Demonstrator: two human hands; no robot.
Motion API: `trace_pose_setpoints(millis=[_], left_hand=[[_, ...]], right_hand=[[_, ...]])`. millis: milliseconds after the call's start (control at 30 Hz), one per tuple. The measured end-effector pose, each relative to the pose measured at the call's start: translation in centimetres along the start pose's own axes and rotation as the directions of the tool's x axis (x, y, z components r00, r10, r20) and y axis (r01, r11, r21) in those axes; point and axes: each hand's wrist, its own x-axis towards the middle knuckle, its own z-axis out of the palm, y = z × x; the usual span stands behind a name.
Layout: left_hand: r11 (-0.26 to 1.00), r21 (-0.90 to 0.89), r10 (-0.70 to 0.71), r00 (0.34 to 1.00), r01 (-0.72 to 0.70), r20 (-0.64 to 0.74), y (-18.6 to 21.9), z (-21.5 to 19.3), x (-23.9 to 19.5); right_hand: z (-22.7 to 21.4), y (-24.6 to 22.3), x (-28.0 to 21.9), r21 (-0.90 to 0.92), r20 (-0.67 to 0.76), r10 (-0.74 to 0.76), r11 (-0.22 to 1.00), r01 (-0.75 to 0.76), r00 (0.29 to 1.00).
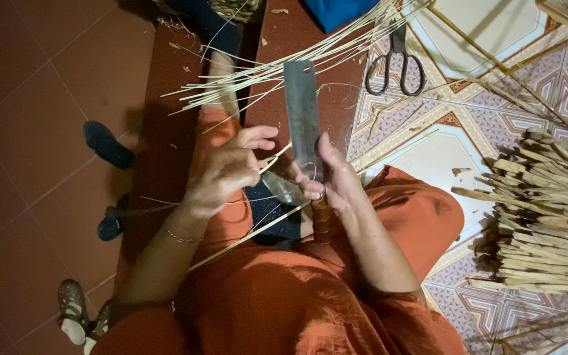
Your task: The person sits on the floor and uses a knife to split long bamboo strips into thinner strands. The person holds each strip with one hand and draws the knife along its length to peel off thin layers, repeating the process on multiple strips.
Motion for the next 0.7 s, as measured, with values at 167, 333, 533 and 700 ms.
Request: trace_pose_setpoints(millis=[167, 333, 533, 700], left_hand=[[1.0, -0.016, 0.006, 1.0, -0.007, -0.006, 0.1, -0.7, -0.1], [0.975, 0.184, -0.107, 0.989, 0.124, -0.102, -0.2, 0.2, 0.7], [0.8, 0.571, 0.284, 0.955, -0.187, -0.086, 2.8, 1.8, 0.4], [0.776, 0.617, 0.234, 0.969, -0.134, -0.084, 5.7, 3.1, 0.3]], right_hand=[[-0.5, 0.1, 0.2, 0.133, 0.064, 0.012, 0.991, -0.02, 0.998], [-0.1, -0.1, -0.9, 0.174, 0.207, -0.057, 0.985, 0.02, 0.977], [1.3, -1.0, -2.3, 0.13, 0.313, -0.037, 0.992, -0.004, 0.949], [2.3, -1.2, -3.2, 0.004, 0.386, -0.105, 0.994, 0.112, 0.916]])
